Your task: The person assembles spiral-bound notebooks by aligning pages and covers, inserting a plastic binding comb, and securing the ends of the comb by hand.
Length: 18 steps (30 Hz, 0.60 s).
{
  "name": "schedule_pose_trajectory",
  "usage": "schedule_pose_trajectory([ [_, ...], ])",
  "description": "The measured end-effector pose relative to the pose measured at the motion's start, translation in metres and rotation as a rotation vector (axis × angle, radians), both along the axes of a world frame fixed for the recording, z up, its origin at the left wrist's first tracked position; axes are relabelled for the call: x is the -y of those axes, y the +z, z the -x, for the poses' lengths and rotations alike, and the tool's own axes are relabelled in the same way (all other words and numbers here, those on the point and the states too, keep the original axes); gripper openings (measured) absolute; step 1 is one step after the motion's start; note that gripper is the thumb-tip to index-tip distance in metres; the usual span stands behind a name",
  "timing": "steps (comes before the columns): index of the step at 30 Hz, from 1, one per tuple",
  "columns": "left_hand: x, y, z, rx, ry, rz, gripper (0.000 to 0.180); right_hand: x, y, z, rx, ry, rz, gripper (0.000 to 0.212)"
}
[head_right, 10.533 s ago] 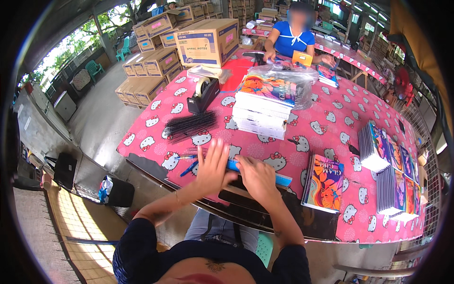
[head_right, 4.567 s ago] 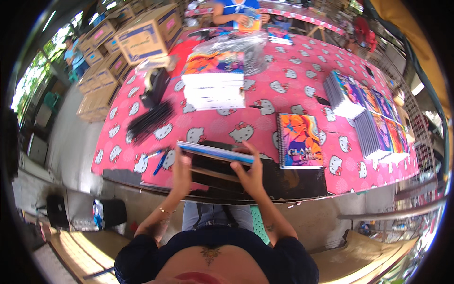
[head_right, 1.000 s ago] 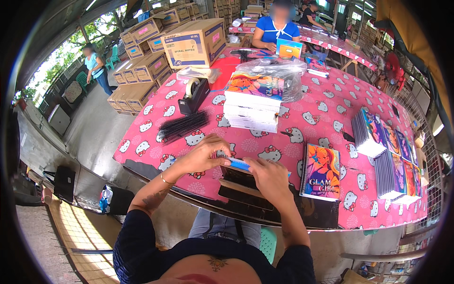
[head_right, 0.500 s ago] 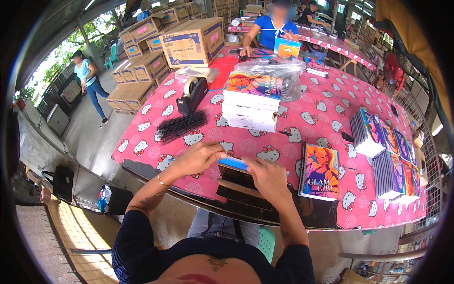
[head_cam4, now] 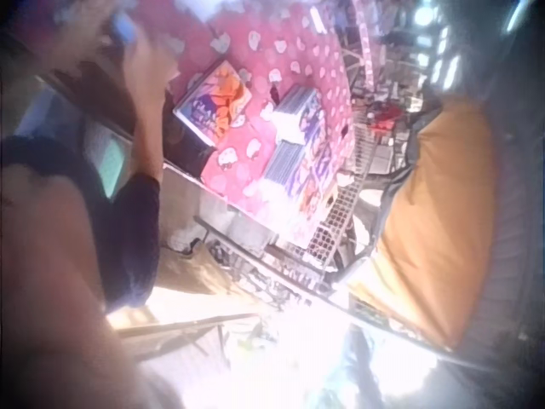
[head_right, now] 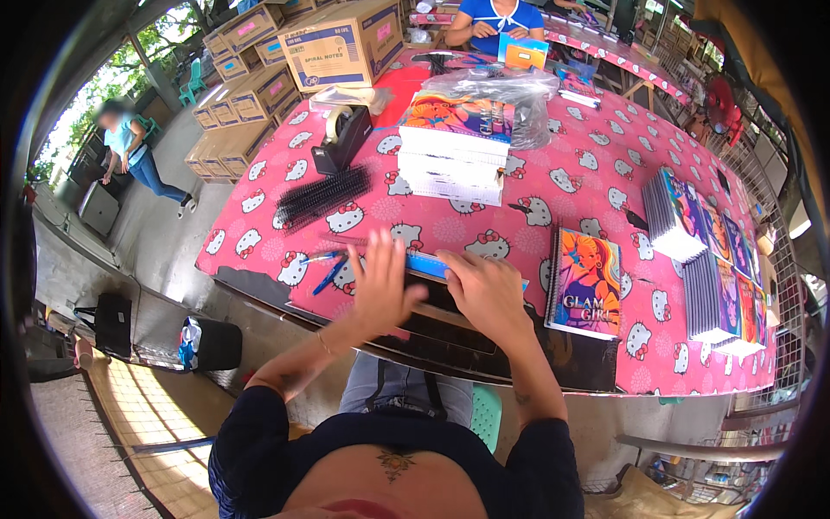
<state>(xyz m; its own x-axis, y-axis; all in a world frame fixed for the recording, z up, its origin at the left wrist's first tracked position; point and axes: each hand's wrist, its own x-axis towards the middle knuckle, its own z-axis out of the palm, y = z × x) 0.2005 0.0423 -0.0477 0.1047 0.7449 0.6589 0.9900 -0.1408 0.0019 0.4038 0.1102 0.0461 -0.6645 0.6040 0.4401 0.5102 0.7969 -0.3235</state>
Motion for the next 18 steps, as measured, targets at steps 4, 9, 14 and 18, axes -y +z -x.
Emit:
schedule_pose_trajectory([
  [4,0.003,0.006,0.001,-0.114,-0.025,0.110,0.083,0.005,0.008,-0.013,-0.044,-0.002,-0.106,0.030],
  [9,-0.019,0.060,0.007,-0.241,0.106,0.001,0.089,0.002,0.003,-0.027,-0.046,-0.034,0.027,0.026],
  [14,0.008,0.022,0.005,-0.306,-0.180,0.189,0.091,-0.008,0.001,-0.027,-0.113,0.015,0.099,0.018],
  [18,-0.032,0.068,0.010,-0.354,-0.068,0.034,0.098,-0.012,0.003,-0.028,-0.075,0.032,0.093,0.018],
])
